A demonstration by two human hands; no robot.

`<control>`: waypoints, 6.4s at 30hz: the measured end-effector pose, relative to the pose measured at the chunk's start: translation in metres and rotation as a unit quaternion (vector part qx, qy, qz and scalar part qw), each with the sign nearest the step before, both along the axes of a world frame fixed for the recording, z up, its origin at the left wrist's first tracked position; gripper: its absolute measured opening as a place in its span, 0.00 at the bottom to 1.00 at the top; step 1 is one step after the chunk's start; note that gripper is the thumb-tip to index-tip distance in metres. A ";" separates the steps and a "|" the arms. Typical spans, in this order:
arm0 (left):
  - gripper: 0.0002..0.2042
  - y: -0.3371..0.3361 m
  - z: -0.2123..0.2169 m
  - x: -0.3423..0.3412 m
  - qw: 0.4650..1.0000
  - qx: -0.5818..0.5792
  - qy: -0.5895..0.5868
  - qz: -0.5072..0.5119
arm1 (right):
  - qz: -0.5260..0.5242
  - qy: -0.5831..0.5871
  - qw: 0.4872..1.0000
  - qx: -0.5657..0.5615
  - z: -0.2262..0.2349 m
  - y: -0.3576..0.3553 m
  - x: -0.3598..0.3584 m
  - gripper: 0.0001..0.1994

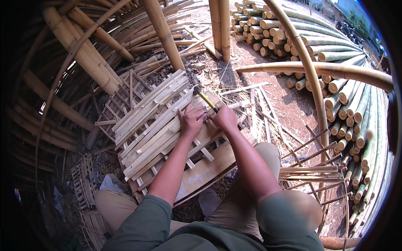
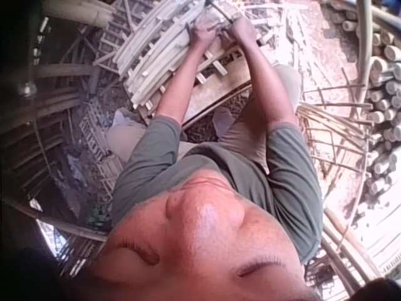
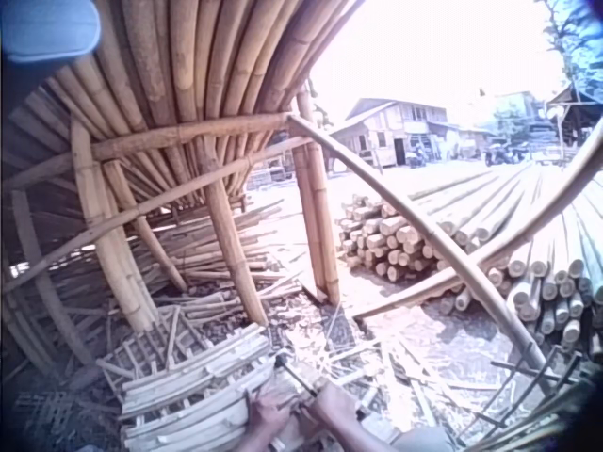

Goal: The person takes nails from a plastic bag and uses a hammer to secure slats onto a bamboo frame while sitting down.

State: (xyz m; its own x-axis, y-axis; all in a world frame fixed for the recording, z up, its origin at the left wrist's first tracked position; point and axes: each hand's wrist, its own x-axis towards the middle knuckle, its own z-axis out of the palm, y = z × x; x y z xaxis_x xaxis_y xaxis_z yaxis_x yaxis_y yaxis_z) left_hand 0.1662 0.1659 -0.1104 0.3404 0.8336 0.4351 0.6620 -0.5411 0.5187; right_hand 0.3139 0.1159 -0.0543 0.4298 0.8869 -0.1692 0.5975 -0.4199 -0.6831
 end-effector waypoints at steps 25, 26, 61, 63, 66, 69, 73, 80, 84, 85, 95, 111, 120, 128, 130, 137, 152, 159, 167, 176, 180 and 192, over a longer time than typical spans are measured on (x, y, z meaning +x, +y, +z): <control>0.05 -0.004 -0.002 -0.001 0.995 -0.001 -0.073 -0.072 | -0.002 -0.005 1.000 -0.018 0.000 0.000 0.000 0.32; 0.05 -0.004 -0.002 -0.001 0.995 0.004 -0.071 -0.073 | -0.002 -0.006 1.000 -0.018 -0.001 0.000 0.001 0.32; 0.23 -0.014 0.020 -0.073 0.960 -0.079 0.199 0.181 | 0.020 -0.011 1.000 -0.021 -0.001 0.003 0.002 0.26; 0.24 -0.018 0.016 -0.079 0.948 -0.066 0.233 0.207 | 0.021 -0.021 1.000 -0.007 -0.001 0.004 0.001 0.26; 0.25 -0.020 0.009 -0.081 0.955 -0.079 0.206 0.198 | 0.022 -0.029 0.999 -0.001 -0.003 0.004 -0.001 0.25; 0.26 -0.020 0.007 -0.077 0.952 -0.070 0.203 0.217 | 0.032 -0.040 0.998 0.020 -0.004 0.003 -0.002 0.23; 0.26 -0.024 0.010 -0.074 0.950 -0.067 0.207 0.223 | 0.023 -0.016 1.000 0.004 0.006 0.001 -0.004 0.19; 0.27 -0.028 0.018 -0.065 0.945 -0.071 0.211 0.239 | 0.035 -0.059 0.994 0.080 0.016 -0.032 0.002 0.19; 0.28 -0.021 0.006 -0.074 0.952 0.012 0.201 0.231 | 0.097 -0.070 0.983 0.139 0.029 -0.052 0.011 0.16; 0.28 -0.021 0.006 -0.073 0.953 0.010 0.195 0.229 | 0.103 -0.061 0.969 0.215 0.029 -0.058 0.010 0.17; 0.29 -0.020 0.008 -0.072 0.952 -0.070 0.186 0.235 | 0.165 -0.212 0.963 0.012 0.062 -0.087 0.005 0.19; 0.28 -0.020 0.004 -0.073 0.953 -0.053 0.178 0.241 | 0.094 -0.257 0.952 0.139 0.089 -0.083 -0.011 0.20; 0.27 -0.019 0.003 -0.064 0.955 -0.059 0.163 0.240 | 0.101 -0.258 0.959 0.063 0.019 -0.098 0.005 0.19; 0.27 -0.016 0.002 -0.070 0.954 -0.046 0.160 0.249 | 0.133 -0.218 0.967 0.012 0.056 -0.090 -0.005 0.22; 0.27 -0.017 0.002 -0.068 0.954 -0.051 0.159 0.249 | 0.133 -0.219 0.967 -0.008 0.051 -0.089 -0.004 0.22; 0.28 -0.017 -0.002 -0.070 0.951 -0.041 0.169 0.257 | 0.136 -0.210 0.964 0.092 0.084 -0.074 0.001 0.22; 0.27 -0.019 0.001 -0.072 0.952 -0.031 0.170 0.251 | 0.150 -0.217 0.964 0.014 0.074 -0.074 0.000 0.22; 0.27 -0.017 -0.004 -0.068 0.954 -0.023 0.159 0.252 | 0.163 -0.233 0.958 -0.025 0.070 -0.073 0.008 0.23; 0.28 -0.018 -0.004 -0.073 0.953 -0.034 0.165 0.252 | 0.036 -0.144 0.971 0.187 0.091 -0.071 -0.014 0.20; 0.27 -0.017 -0.001 -0.070 0.950 -0.034 0.173 0.257 | 0.117 -0.222 0.968 0.006 0.083 -0.076 0.020 0.24; 0.26 -0.017 0.000 -0.070 0.949 -0.028 0.176 0.259 | 0.095 -0.152 0.983 -0.029 0.084 -0.056 0.015 0.25; 0.24 -0.024 0.012 -0.074 0.962 -0.011 0.164 0.219 | 0.072 -0.075 0.993 0.062 -0.003 -0.013 -0.002 0.26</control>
State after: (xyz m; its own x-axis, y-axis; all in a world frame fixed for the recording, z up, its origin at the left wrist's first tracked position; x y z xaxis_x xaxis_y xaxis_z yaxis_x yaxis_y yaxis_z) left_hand 0.0923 0.1417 -0.0980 0.0706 0.9359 0.3450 0.9537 -0.1647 0.2515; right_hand 0.3115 0.1031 -0.0573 0.3086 0.9512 0.0008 0.7438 -0.2407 -0.6236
